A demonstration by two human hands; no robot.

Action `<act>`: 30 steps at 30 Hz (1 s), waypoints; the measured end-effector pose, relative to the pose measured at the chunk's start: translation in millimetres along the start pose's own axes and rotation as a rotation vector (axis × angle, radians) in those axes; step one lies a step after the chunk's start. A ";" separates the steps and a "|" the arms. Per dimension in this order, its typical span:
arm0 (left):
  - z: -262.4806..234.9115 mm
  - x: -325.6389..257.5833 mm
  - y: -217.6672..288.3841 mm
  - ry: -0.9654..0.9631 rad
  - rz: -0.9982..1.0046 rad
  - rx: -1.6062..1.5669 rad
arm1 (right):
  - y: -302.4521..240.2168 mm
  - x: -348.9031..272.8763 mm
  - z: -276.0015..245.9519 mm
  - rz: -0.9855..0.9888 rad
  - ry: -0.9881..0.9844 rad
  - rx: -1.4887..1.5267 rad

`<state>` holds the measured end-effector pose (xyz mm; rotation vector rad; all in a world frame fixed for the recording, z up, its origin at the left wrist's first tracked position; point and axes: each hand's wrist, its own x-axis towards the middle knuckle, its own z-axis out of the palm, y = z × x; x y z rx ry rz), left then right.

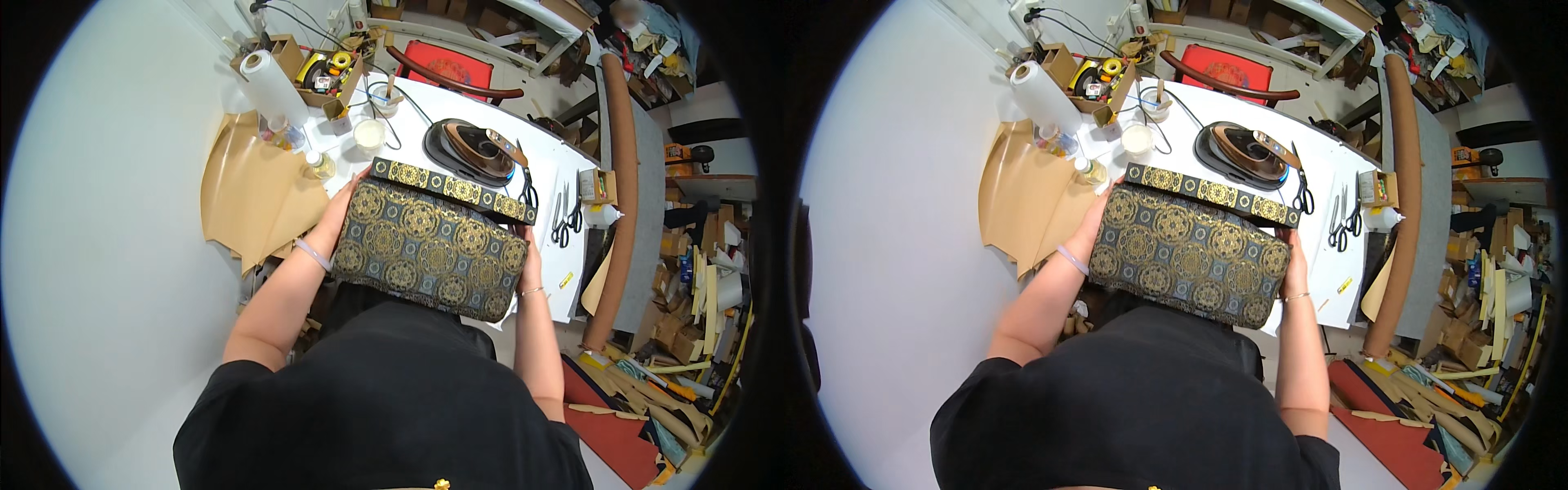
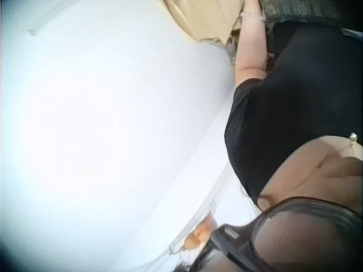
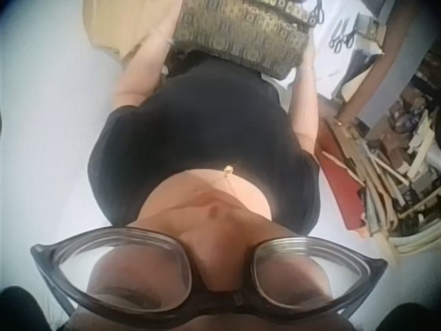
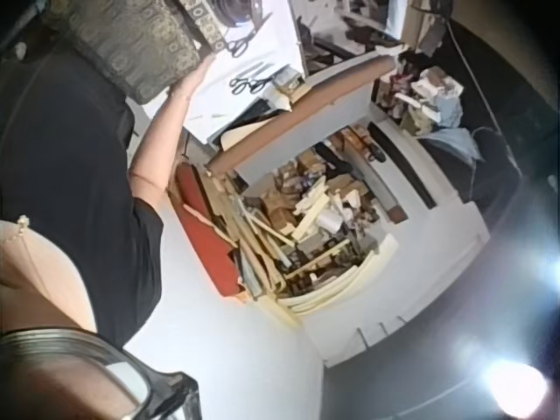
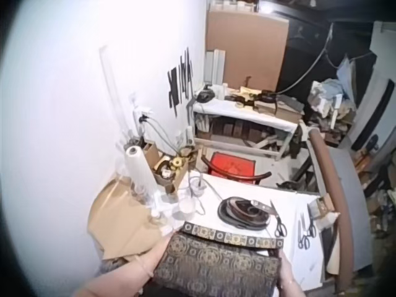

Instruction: The person wraps a rectangular cardboard box with patterned paper, trims the edges with a craft knife, and smooths the seams with a small iron. The person repeatedly adjusts the paper, cuts along the edges, and irons the seams to secure the wrapping.

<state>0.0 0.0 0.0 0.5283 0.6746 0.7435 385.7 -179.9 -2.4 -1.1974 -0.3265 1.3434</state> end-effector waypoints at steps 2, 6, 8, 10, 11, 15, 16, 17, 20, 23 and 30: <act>-15.6 15.5 -10.7 0.099 -0.067 -0.191 | 21.9 13.7 -4.6 -0.136 0.036 0.010; 2.4 -2.0 -6.5 0.122 0.038 -0.128 | 27.3 2.6 19.2 0.010 0.069 0.326; 7.7 -17.0 -4.9 0.192 0.015 -0.091 | 42.5 -14.4 -5.0 0.160 0.098 0.416; 14.0 -16.4 -2.3 0.212 0.022 -0.061 | 37.9 -13.2 -5.0 0.142 0.075 0.422; 11.9 -16.2 -5.4 0.211 0.023 -0.050 | 38.1 -12.4 -3.4 0.120 0.145 0.443; 5.5 -12.6 -4.9 0.209 0.066 -0.008 | 29.7 -6.9 4.7 -0.022 0.166 0.379; 8.3 -14.3 -3.9 0.217 0.077 0.001 | 23.7 -9.3 9.5 -0.039 0.167 0.342; 9.6 -15.6 -3.4 0.225 0.088 0.011 | 19.5 -11.9 12.6 -0.029 0.198 0.318; 2.9 -14.6 -6.1 0.226 0.063 0.001 | 13.7 -16.3 13.0 0.000 0.261 0.269; 13.2 -15.9 0.5 0.273 0.033 0.014 | 23.2 -13.4 -6.6 0.046 0.270 0.280; 7.5 -16.7 -2.4 0.296 0.037 0.045 | 24.2 -15.9 15.3 0.178 0.234 0.403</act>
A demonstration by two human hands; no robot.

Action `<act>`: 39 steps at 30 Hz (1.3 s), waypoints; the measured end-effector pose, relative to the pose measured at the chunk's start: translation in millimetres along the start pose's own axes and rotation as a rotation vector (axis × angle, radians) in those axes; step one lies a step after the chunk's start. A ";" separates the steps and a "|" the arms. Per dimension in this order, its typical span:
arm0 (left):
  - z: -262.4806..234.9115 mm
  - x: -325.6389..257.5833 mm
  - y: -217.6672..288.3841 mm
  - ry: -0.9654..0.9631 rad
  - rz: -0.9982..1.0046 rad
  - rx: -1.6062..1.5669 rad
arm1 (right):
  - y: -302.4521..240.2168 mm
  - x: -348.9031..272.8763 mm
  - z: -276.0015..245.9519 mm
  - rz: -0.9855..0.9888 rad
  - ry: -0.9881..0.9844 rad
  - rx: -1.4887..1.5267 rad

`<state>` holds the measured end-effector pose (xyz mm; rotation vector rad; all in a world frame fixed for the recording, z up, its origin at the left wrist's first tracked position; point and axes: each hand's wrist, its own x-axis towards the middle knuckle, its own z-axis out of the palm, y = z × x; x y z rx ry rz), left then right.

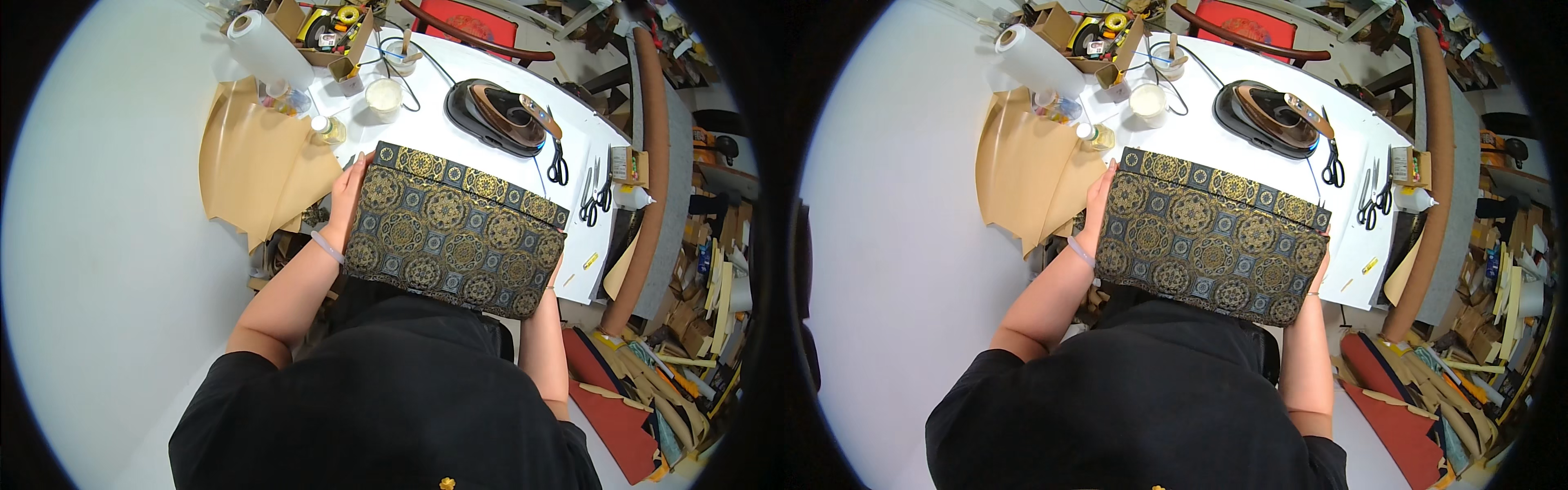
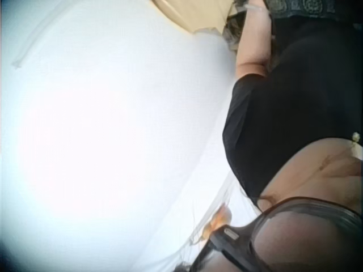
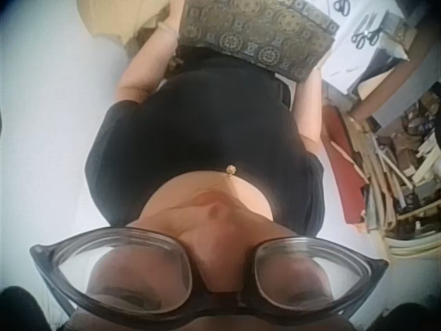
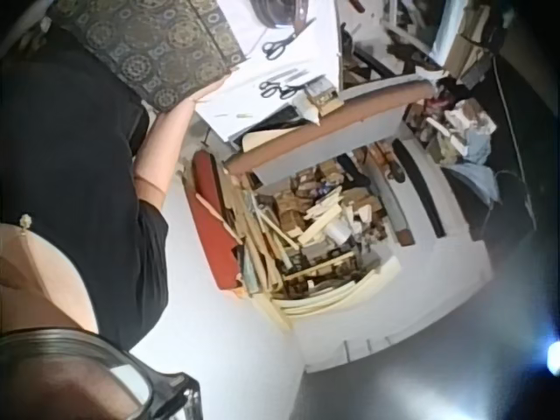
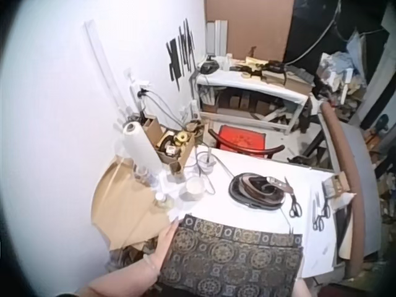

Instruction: The person wraps a rectangular cardboard box with patterned paper, trims the edges with a craft knife, and smooths the seams with a small iron. The person repeatedly adjusts the paper, cuts along the edges, and irons the seams to secure the wrapping.

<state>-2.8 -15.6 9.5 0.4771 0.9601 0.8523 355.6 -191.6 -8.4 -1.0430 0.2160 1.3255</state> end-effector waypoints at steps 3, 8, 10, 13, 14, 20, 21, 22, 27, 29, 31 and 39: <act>-5.1 1.1 -4.5 -0.066 0.003 0.012 | -0.2 -5.1 -7.9 -0.008 -0.012 -0.040; 12.0 -25.2 7.8 -0.143 -0.077 -0.112 | 0.3 -30.3 10.9 -0.016 0.053 -0.113; 13.7 -29.4 7.9 -0.117 -0.107 -0.172 | -1.0 -36.3 17.7 0.017 0.057 -0.098; 11.8 -29.6 6.2 -0.091 -0.143 -0.204 | 0.7 -41.3 23.8 0.015 0.099 -0.078; 10.9 -29.8 5.4 -0.083 -0.153 -0.205 | 1.2 -39.4 19.4 0.007 0.086 -0.091; 14.9 -26.5 5.8 -0.121 -0.098 -0.202 | -1.9 -22.3 14.6 -0.069 0.059 -0.132; 13.0 -25.0 5.3 -0.120 -0.087 -0.176 | -2.7 -23.3 17.9 -0.072 0.053 -0.155; 11.1 -23.7 4.7 -0.120 -0.076 -0.150 | -2.7 -24.3 20.1 -0.075 0.047 -0.178; 9.5 -26.2 3.8 -0.090 -0.023 -0.077 | -1.9 -24.9 18.7 -0.131 0.078 -0.236; 11.0 -29.1 4.6 -0.091 -0.011 -0.072 | -2.9 -26.3 17.9 -0.130 0.068 -0.235; 13.1 -31.1 5.4 -0.086 -0.002 -0.062 | -4.2 -25.0 11.4 -0.131 0.035 -0.227; 7.8 -25.2 3.0 -0.073 0.024 0.044 | -6.0 -22.3 7.0 -0.201 0.040 -0.310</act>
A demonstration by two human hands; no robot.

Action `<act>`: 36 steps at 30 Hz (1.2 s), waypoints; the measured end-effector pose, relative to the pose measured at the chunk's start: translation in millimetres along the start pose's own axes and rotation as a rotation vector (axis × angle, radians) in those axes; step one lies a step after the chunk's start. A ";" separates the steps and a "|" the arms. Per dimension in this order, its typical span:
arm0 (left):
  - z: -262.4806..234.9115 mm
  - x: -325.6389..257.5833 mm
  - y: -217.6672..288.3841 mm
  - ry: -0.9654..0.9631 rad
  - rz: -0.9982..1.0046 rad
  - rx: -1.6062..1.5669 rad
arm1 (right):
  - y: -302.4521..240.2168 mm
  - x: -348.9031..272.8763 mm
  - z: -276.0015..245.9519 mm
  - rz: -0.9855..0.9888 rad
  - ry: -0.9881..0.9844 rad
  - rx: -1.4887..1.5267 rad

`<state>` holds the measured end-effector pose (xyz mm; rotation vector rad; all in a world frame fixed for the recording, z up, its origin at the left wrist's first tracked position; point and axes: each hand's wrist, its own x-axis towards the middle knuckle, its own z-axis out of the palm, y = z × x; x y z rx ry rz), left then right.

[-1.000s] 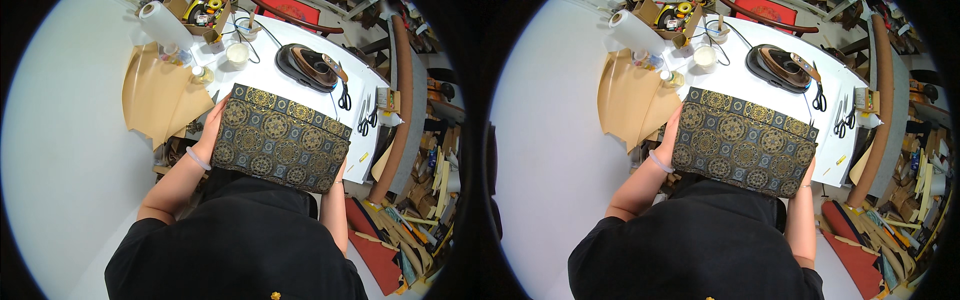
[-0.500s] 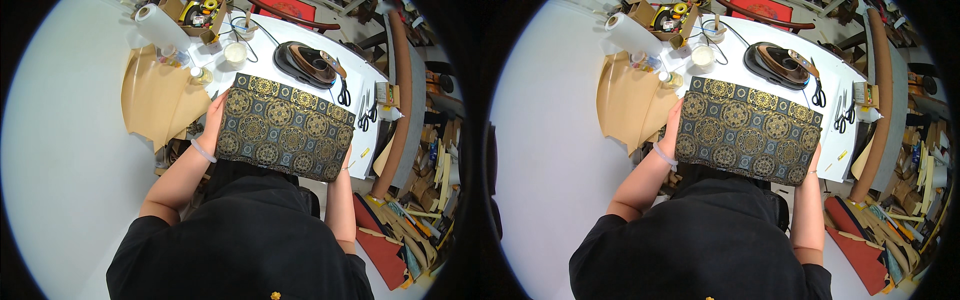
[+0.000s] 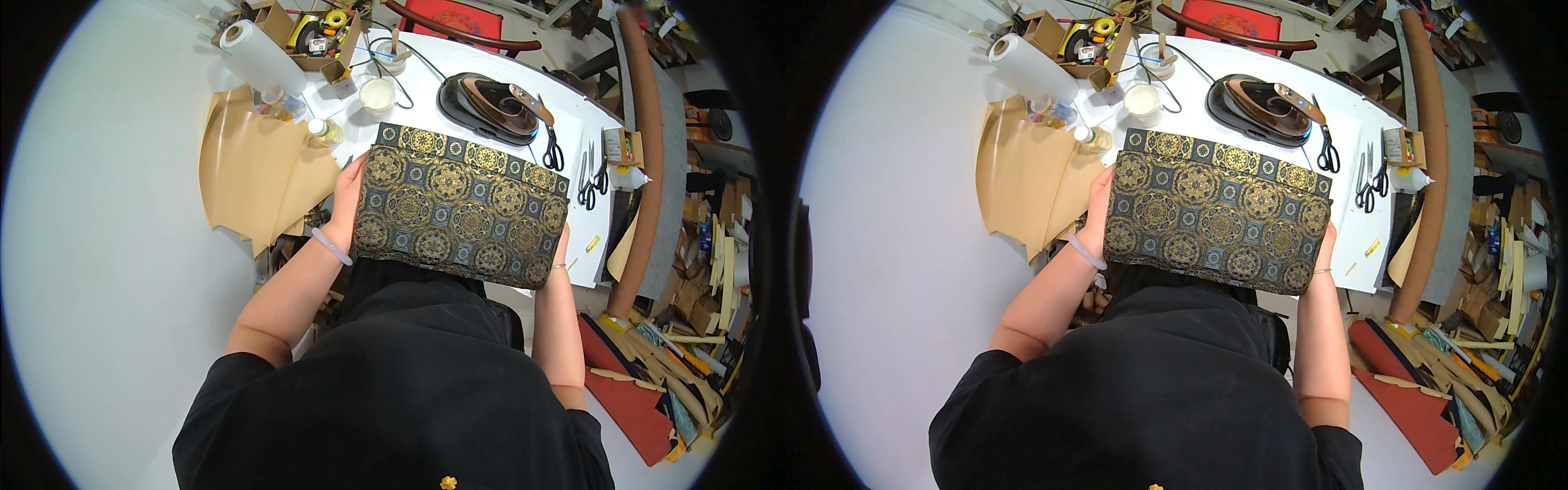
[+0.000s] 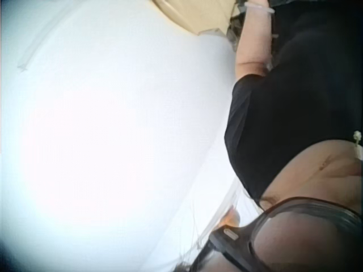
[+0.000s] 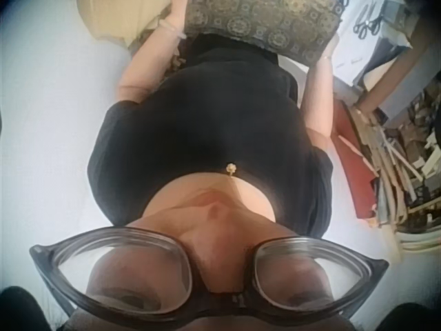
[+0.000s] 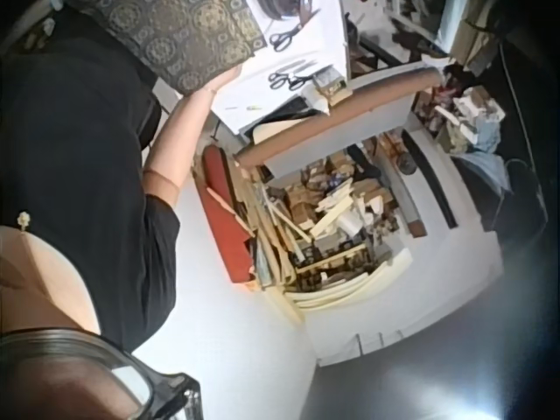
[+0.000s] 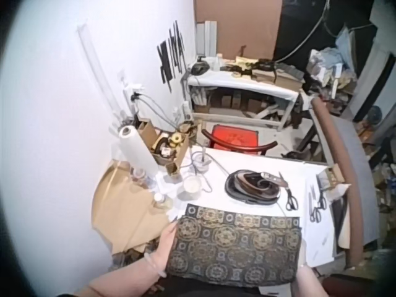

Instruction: The person wraps a rectangular cardboard box with patterned paper, trims the edges with a craft knife, and smooths the seams with a small iron. The person repeatedly adjusts the paper, cuts along the edges, and irons the seams to secure the wrapping.

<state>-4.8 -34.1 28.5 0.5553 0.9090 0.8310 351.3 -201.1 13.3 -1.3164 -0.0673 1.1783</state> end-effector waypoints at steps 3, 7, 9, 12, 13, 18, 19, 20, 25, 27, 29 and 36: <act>-2.4 1.4 -2.5 -0.010 -0.009 -0.019 | -1.0 -2.0 4.0 0.008 -0.013 0.074; -6.9 4.6 -7.3 0.003 -0.009 -0.029 | 0.3 -1.0 3.2 -0.022 -0.003 0.044; -7.0 3.8 -6.9 0.012 -0.019 -0.028 | 1.3 0.0 1.7 -0.028 0.014 0.008; -8.3 3.9 -7.2 0.010 -0.024 -0.021 | 1.6 1.4 -0.9 -0.022 0.010 0.007; -8.9 3.8 -7.2 0.006 -0.023 -0.018 | 2.0 2.7 -3.1 -0.012 0.008 0.001; -9.2 4.2 -8.4 0.011 -0.008 0.008 | 4.7 4.9 -11.5 0.017 -0.009 0.018; -10.0 4.6 -9.3 0.017 -0.003 0.018 | 4.9 4.2 -11.2 0.012 -0.012 0.022; -10.8 4.8 -10.1 0.013 -0.007 0.009 | 6.1 3.4 -10.5 0.007 -0.016 0.026; -13.3 5.9 -9.8 -0.005 -0.004 0.023 | 7.3 -1.8 -1.1 -0.030 -0.018 0.036; -12.3 5.6 -10.7 -0.009 0.005 0.014 | 6.6 -2.3 0.5 -0.040 -0.049 0.066; -10.7 4.5 -9.7 -0.005 0.004 0.003 | 4.5 -3.9 4.5 -0.042 -0.026 0.032; 4.5 -6.1 0.3 0.018 0.020 0.044 | 11.6 -1.9 -0.8 -0.143 0.000 -0.002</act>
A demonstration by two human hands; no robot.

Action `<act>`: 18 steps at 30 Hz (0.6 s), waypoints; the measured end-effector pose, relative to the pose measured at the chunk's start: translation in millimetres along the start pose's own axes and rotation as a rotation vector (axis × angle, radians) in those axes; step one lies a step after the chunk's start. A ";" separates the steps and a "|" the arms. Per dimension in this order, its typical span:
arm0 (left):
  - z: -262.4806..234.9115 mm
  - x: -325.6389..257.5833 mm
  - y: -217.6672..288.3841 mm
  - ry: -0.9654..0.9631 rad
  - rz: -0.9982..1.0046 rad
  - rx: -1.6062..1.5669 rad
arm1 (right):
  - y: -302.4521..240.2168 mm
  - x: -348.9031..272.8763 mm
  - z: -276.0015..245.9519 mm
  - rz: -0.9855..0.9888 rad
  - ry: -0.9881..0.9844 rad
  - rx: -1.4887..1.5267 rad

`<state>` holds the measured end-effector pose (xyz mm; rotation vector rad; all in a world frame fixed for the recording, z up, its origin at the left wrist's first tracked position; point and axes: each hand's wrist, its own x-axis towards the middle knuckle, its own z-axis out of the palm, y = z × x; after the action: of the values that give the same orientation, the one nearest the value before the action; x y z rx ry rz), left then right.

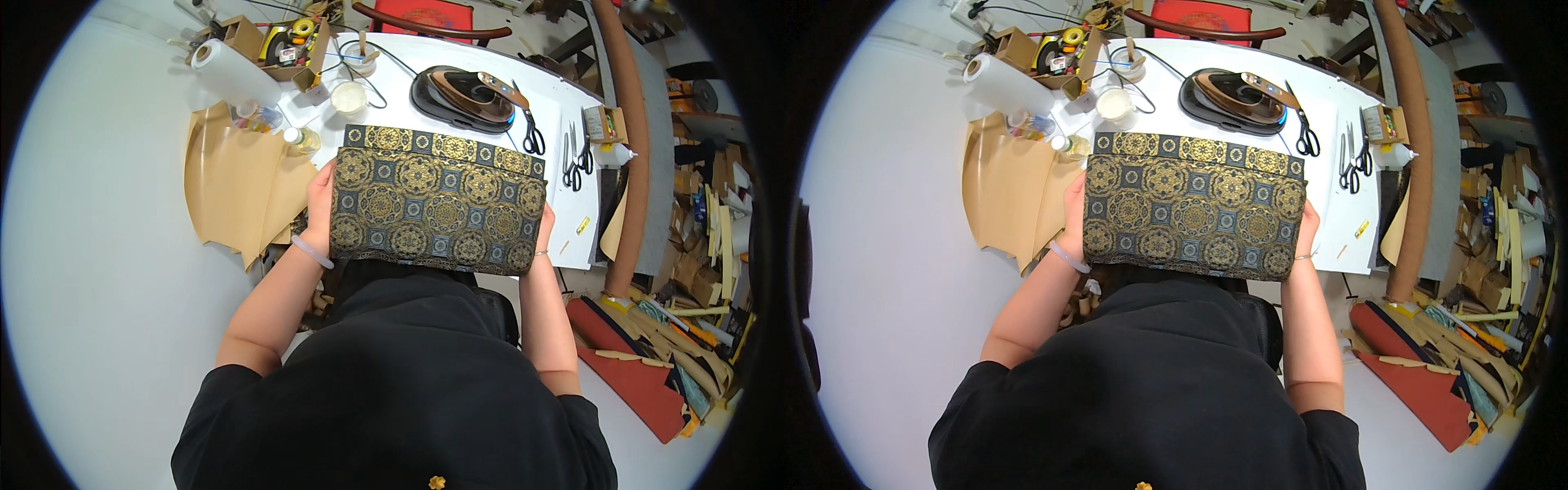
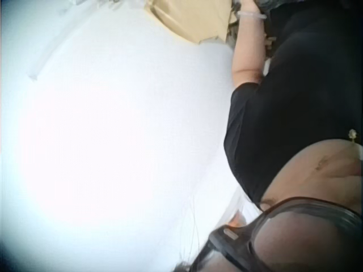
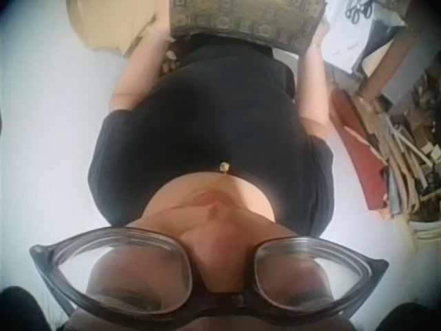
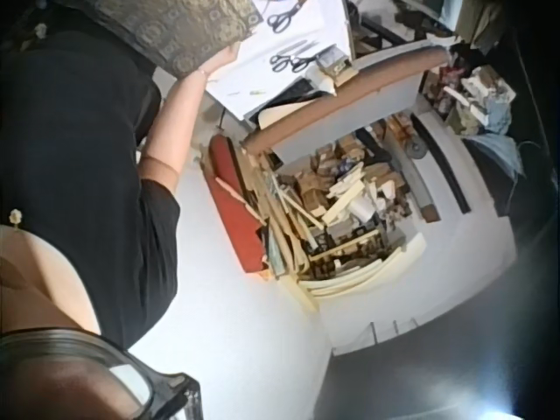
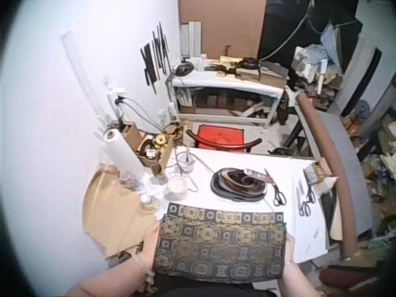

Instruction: The person wraps a rectangular cardboard box with patterned paper, trims the edges with a craft knife, and smooths the seams with a small iron. The person repeatedly adjusts the paper, cuts along the edges, and irons the seams to secure the wrapping.

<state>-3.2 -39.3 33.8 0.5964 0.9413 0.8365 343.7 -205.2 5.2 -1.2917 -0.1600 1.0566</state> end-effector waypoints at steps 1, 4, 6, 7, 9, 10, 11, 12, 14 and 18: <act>-1.8 0.0 -0.9 0.001 0.016 0.021 | -0.5 -0.3 0.2 -0.017 0.005 -0.040; -3.4 1.4 -2.6 -0.009 0.038 0.042 | 0.2 0.6 -0.5 -0.035 0.005 -0.048; -7.1 4.4 -5.8 -0.024 0.046 0.045 | 1.3 3.8 -3.4 -0.016 0.022 -0.028; -7.5 5.4 -7.2 -0.019 0.058 0.049 | 0.2 1.2 2.2 -0.028 0.031 -0.050; -7.2 4.9 -8.1 -0.013 0.070 0.053 | -0.9 0.7 0.7 -0.051 0.026 -0.082; -5.9 4.0 -8.1 -0.014 0.074 0.054 | 0.8 0.8 -0.5 -0.072 0.039 -0.146; -6.3 2.2 -5.7 -0.008 0.047 0.043 | 5.7 3.7 -3.2 -0.073 0.040 -0.142; -9.4 4.4 -5.9 -0.006 0.037 0.087 | 7.6 6.2 -6.1 -0.078 0.043 -0.141; -9.3 3.6 -4.7 -0.031 0.074 0.112 | 1.9 2.3 3.6 -0.099 0.071 -0.257; -7.7 5.1 -7.3 -0.008 0.082 0.119 | -5.6 3.8 4.9 -0.031 0.093 -0.258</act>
<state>-5.7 -38.5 22.3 0.7447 0.9690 0.8549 345.8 -198.6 9.9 -1.5626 -0.2509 0.9700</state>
